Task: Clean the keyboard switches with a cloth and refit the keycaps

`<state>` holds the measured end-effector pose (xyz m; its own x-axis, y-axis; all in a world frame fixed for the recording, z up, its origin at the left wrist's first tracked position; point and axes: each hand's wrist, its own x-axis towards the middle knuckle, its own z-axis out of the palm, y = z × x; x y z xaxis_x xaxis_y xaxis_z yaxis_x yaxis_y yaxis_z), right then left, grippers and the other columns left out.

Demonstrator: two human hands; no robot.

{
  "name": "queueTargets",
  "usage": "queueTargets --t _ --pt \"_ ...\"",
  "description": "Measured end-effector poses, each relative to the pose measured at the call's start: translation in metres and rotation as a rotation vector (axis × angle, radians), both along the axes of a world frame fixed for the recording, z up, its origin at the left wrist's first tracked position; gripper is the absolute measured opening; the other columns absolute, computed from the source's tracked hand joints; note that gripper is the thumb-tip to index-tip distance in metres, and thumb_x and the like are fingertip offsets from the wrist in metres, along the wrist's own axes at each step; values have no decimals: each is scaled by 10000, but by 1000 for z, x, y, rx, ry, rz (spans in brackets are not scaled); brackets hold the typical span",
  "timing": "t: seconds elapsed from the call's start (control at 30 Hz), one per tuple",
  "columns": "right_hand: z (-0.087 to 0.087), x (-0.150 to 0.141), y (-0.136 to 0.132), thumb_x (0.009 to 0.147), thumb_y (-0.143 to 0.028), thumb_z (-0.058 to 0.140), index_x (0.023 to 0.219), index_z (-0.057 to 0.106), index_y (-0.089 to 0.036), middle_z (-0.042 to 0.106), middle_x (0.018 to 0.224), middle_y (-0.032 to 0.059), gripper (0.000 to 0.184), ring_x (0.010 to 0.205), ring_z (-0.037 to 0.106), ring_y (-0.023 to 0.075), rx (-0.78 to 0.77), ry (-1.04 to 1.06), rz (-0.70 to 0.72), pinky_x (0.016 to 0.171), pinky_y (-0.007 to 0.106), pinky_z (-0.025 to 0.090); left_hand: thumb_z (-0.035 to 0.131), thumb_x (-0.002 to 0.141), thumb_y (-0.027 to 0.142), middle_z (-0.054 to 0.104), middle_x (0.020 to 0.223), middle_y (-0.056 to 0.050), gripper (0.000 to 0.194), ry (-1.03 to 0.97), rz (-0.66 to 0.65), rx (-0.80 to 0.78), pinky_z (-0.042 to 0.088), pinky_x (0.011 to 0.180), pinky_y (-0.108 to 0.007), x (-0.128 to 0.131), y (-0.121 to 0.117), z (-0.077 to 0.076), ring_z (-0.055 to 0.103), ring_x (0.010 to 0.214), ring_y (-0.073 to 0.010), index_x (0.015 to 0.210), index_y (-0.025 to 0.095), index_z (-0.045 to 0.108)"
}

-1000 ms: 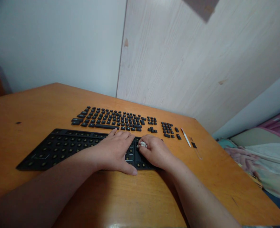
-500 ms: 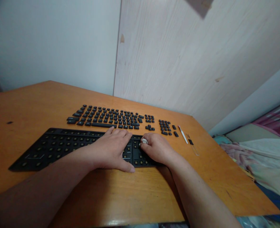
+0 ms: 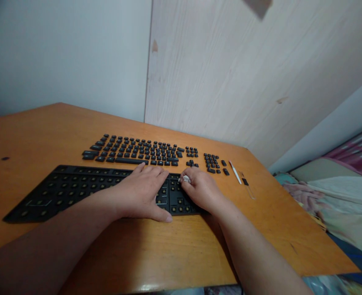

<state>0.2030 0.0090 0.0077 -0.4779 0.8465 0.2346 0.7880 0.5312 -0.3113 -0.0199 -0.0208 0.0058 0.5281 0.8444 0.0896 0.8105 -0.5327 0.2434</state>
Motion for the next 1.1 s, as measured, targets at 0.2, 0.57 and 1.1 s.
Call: queueTargets --t 0.2,0.57,1.1 --pt "7 -3 -10 873 -207 546 902 647 -203 651 845 46 105 776 577 184 -46 -141 -6 691 297 400 579 497 896 530 1350 -177 1123 5 -2 -4 153 1157 -557 1 1 0 433 1275 -392 1344 162 507" --pt "13 9 -6 861 -206 548 826 635 -199 618 739 -1 94 673 549 151 -271 73 84 618 270 404 574 493 899 554 1312 -164 1089 -5 -3 10 156 1153 -555 0 1 -2 444 1264 -394 1310 179 529" --pt "14 5 -11 826 -160 551 820 645 -202 652 763 11 102 696 572 162 -220 13 77 641 286 407 568 491 906 532 1353 -166 1123 0 6 0 134 1165 -546 0 1 -2 433 1282 -392 1343 176 501"
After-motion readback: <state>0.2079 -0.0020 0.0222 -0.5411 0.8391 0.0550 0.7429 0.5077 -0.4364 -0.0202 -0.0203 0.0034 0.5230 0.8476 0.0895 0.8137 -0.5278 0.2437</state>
